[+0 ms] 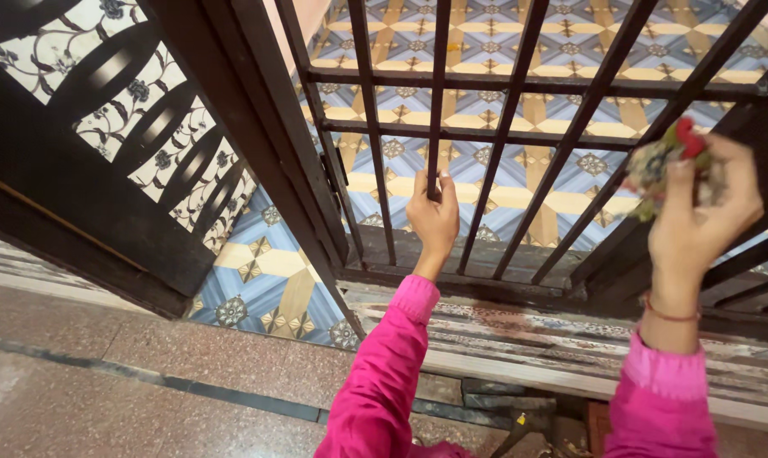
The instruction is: The person wipes the bars and frame of a metal gate with a cloth, moving the cloth along the horizontal and vertical bars.
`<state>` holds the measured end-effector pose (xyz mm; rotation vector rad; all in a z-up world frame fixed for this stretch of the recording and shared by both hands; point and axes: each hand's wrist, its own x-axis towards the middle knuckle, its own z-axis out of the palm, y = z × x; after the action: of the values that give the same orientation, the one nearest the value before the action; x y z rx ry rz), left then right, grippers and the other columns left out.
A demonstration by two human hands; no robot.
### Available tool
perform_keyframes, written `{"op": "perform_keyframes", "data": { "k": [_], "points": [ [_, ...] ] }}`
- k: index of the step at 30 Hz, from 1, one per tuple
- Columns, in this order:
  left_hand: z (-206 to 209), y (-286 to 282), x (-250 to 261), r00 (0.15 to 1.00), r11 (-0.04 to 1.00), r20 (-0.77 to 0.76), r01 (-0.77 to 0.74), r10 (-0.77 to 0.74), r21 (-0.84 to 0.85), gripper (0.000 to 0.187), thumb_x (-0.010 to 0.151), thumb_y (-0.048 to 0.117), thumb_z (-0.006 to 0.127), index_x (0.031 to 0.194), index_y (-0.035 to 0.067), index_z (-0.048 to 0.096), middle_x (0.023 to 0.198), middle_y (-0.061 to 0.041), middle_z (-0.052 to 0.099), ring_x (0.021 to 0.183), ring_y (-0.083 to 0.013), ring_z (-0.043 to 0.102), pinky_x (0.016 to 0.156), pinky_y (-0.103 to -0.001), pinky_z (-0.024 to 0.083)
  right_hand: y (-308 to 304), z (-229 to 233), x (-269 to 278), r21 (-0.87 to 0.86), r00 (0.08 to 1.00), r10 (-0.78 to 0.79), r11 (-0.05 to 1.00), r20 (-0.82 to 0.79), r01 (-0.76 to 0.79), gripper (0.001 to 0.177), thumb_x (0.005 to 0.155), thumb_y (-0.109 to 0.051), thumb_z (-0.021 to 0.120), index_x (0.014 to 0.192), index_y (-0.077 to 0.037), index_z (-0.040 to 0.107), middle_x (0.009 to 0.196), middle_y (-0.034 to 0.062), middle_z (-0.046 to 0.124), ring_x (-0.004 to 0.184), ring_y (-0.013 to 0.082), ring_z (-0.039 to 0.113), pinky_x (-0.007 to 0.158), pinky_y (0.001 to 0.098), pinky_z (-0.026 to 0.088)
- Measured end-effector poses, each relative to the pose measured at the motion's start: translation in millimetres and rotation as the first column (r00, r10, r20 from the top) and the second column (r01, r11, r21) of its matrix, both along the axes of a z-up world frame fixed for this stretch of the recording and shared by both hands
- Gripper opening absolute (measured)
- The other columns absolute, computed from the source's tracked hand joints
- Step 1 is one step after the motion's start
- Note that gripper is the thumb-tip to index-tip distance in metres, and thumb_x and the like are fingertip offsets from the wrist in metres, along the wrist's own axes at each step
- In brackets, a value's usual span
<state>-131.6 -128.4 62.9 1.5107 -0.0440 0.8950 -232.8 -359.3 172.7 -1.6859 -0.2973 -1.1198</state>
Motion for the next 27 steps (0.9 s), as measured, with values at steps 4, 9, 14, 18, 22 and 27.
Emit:
{"op": "perform_keyframes", "data": {
  "k": [4, 9, 14, 18, 22, 27],
  "points": [
    [-2.9, -2.0, 0.9, 1.000, 1.000, -0.012, -0.013, 0.012, -0.013, 0.012, 0.100, 0.019, 0.065, 0.096, 0.007, 0.064, 0.057, -0.001, 0.047, 0.050, -0.0092, 0.046, 0.049, -0.029, 0.035, 10.9, 18.4, -24.1, -0.186, 0.976, -0.214, 0.961, -0.033, 0.205, 0.019, 0.107, 0.006, 0.063, 0.126, 0.006, 0.065, 0.114, 0.0110, 0.066, 0.087, 0.0153, 0.066, 0.072, 0.0241, 0.053],
    [-3.9, -2.1, 2.2, 1.000, 1.000, 0.014, -0.023, 0.023, 0.000, 0.011, 0.100, 0.019, 0.064, 0.098, 0.008, 0.065, 0.058, -0.001, 0.048, 0.050, -0.0089, 0.046, 0.049, -0.029, 0.036, 19.3, 31.2, 4.6, -0.460, 0.783, -0.463, 0.636, 0.415, 0.619, 0.027, 0.096, 0.008, 0.073, 0.121, -0.001, 0.070, 0.117, 0.0104, 0.054, 0.094, 0.0240, 0.066, 0.074, 0.0273, 0.056],
    [4.0, 1.1, -3.5, 1.000, 1.000, -0.029, 0.002, -0.003, -0.003, 0.016, 0.098, 0.020, 0.064, 0.109, 0.010, 0.069, 0.053, 0.000, 0.048, 0.046, -0.0095, 0.045, 0.046, -0.030, 0.034, 29.0, 6.7, 27.3, -0.509, 0.737, -0.569, 0.541, 0.364, 0.669, 0.030, 0.092, 0.006, 0.074, 0.121, -0.003, 0.075, 0.109, 0.0093, 0.051, 0.080, 0.0162, 0.064, 0.068, 0.0288, 0.055],
    [2.7, 0.9, -4.5, 1.000, 1.000, -0.027, 0.007, -0.006, 0.014, 0.012, 0.099, 0.021, 0.065, 0.104, 0.010, 0.066, 0.056, 0.000, 0.048, 0.048, -0.0093, 0.047, 0.048, -0.030, 0.035, 35.8, -1.5, 7.1, -0.531, 0.755, -0.585, 0.557, 0.295, 0.639, 0.028, 0.087, 0.004, 0.073, 0.114, -0.006, 0.070, 0.109, 0.0079, 0.050, 0.084, 0.0183, 0.065, 0.076, 0.0305, 0.057],
    [-1.4, 0.9, 1.7, 1.000, 1.000, -0.015, -0.019, 0.020, 0.025, 0.012, 0.099, 0.022, 0.066, 0.102, 0.010, 0.065, 0.057, -0.001, 0.050, 0.048, -0.0111, 0.048, 0.048, -0.031, 0.037, 25.8, 11.6, 3.3, -0.506, 0.784, -0.543, 0.606, 0.302, 0.614, 0.027, 0.091, 0.005, 0.072, 0.117, -0.004, 0.068, 0.116, 0.0087, 0.054, 0.091, 0.0213, 0.066, 0.080, 0.0327, 0.058],
    [-4.0, 0.6, 0.1, 1.000, 0.999, 0.014, -0.023, 0.023, 0.025, 0.012, 0.099, 0.022, 0.065, 0.102, 0.010, 0.064, 0.060, -0.002, 0.053, 0.050, -0.0118, 0.053, 0.050, -0.030, 0.041, 16.7, 17.5, 28.0, -0.461, 0.715, -0.526, 0.547, 0.460, 0.699, 0.036, 0.089, 0.007, 0.072, 0.124, -0.001, 0.068, 0.120, 0.0121, 0.058, 0.104, 0.0294, 0.067, 0.084, 0.0404, 0.057]
  ]
}}
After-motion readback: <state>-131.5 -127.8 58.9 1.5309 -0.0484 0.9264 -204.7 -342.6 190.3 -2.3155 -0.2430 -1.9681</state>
